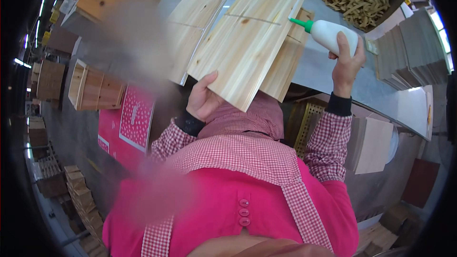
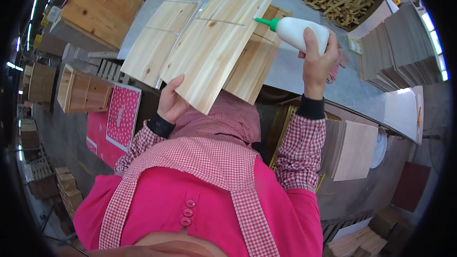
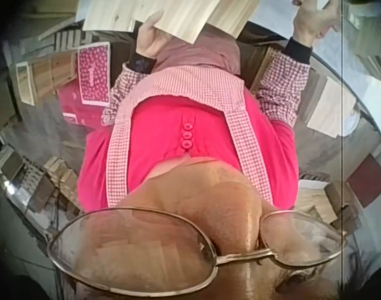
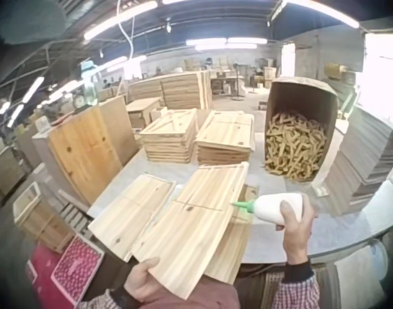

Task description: Applying wood glue to boards and joining them to assemble small wooden boxes at a workbench.

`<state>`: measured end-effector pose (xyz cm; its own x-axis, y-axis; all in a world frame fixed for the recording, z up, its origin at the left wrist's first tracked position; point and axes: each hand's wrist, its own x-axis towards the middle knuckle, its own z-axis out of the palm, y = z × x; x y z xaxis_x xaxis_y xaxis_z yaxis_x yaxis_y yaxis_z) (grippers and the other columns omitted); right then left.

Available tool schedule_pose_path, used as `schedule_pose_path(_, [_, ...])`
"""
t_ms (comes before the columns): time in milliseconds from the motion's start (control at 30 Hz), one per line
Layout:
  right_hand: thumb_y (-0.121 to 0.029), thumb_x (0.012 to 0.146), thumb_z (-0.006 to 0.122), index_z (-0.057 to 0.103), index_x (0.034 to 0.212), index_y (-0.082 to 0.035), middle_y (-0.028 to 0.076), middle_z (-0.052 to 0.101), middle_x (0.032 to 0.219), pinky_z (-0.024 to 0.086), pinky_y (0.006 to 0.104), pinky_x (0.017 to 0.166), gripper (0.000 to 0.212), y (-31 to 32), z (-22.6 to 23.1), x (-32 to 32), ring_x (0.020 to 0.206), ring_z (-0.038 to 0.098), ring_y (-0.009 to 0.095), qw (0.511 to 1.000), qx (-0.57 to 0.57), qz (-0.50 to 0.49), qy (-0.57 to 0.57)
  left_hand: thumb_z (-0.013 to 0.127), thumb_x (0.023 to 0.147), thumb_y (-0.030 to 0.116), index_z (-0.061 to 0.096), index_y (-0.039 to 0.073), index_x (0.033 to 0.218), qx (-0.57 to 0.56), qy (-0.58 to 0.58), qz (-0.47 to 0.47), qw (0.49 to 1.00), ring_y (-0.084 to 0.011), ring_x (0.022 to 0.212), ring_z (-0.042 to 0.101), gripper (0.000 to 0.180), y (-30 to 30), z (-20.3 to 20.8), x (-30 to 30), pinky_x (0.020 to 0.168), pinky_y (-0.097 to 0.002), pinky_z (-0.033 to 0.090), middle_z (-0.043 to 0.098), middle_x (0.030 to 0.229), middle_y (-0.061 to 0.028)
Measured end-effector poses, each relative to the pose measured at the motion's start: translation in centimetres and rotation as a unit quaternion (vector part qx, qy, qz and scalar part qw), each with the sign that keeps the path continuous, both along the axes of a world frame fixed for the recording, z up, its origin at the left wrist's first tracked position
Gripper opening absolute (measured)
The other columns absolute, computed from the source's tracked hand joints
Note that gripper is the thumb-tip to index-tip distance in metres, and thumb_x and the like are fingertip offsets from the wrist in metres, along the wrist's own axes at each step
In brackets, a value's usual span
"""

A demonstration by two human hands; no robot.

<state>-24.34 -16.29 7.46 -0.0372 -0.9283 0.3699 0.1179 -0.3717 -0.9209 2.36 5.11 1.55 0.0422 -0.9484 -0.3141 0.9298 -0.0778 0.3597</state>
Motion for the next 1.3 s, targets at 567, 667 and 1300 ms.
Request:
schedule_pose_path(567, [-0.017, 0.083, 0.066, 0.054, 0.108, 0.002, 0.007, 0.058, 0.096, 0.044, 0.0273, 0.080, 0.034, 9.0, 1.8, 3.2, 0.086, 0.055, 0.014, 0.984, -0.097, 0.115, 0.096, 0.053, 0.094, 0.014, 0.031, 0.000, 0.139, -0.097, -0.047, 0.065, 0.992, -0.0292, 0.130, 0.043, 0.052, -3.4, 1.2, 4.0, 0.111, -0.0449, 0.033, 0.043, 0.140, -0.0163])
schedule_pose_path(667, [-0.018, 0.083, 0.066, 0.054, 0.109, 0.002, 0.007, 0.058, 0.095, 0.044, 0.0270, 0.079, 0.035, 8.8, 1.7, 4.0, 0.086, 0.055, 0.014, 0.984, -0.105, 0.102, 0.099, 0.055, 0.093, 0.012, 0.034, 0.000, 0.137, -0.104, -0.053, 0.074, 0.990, -0.0282, 0.128, 0.045, 0.050, -3.8, 2.1, 4.2, 0.109, -0.0436, 0.036, 0.045, 0.137, -0.0155])
schedule_pose_path(1300, [-0.039, 0.087, 0.057, 0.043, 0.121, 0.002, 0.015, 0.056, 0.099, 0.048, 0.0295, 0.055, 0.056, 4.3, -1.9, 4.5, 0.070, 0.059, 0.022, 0.990, 0.008, 0.010, -0.142, 0.061, 0.088, 0.005, 0.044, 0.001, 0.129, -0.139, -0.174, 0.199, 0.955, -0.0254, 0.118, 0.052, 0.045, -22.2, 9.9, 19.9, 0.102, -0.0408, 0.042, 0.053, 0.130, -0.0121])
